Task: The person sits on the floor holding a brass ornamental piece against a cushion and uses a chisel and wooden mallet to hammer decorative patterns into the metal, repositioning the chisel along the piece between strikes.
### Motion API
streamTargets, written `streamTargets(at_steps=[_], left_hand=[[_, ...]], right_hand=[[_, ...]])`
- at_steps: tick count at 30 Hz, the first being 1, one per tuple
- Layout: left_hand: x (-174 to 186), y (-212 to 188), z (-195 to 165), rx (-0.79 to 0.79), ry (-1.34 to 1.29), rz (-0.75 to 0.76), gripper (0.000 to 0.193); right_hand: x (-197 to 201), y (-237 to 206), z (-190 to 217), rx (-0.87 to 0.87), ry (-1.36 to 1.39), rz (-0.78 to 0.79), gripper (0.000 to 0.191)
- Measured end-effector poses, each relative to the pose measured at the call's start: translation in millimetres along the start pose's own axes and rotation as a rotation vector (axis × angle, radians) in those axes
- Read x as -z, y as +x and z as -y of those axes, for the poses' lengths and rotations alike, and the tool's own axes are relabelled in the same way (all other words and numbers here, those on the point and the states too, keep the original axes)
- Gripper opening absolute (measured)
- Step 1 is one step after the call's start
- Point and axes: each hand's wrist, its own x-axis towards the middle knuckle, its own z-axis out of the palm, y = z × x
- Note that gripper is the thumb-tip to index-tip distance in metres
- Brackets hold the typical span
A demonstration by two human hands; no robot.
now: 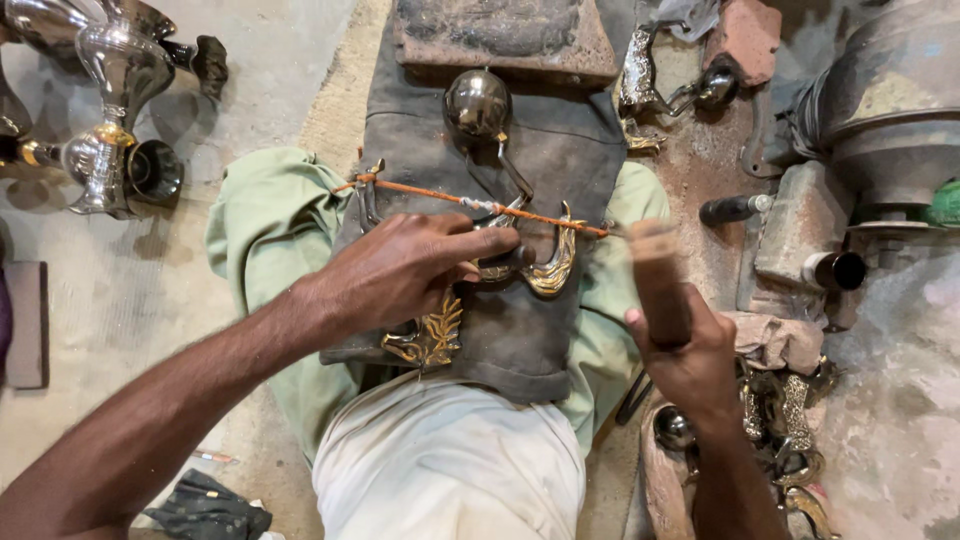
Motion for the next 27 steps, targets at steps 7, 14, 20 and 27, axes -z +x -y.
streamTargets(at_steps=[7, 14, 20, 27], left_hand=[[5, 2, -1, -0.03, 0.004, 0.088, 0.054], [2, 6, -7, 0.266, -0.353, -0.115, 0.048], [-21, 2, -8, 0.031, -0.063, -0.085, 0.074], [-26, -3, -6, 0.048, 0.023, -0.091, 0.07]], right_hand=[[-4, -11, 2, -0.007, -0.132, -0.016, 0.047], [-12, -27, 5, -0.225, 0.149, -0.025, 0.056], [-13, -33, -13, -0.04, 0.097, -0.118, 0.061], [-9, -28, -25, -0.063, 0.313, -0.157, 0.05]])
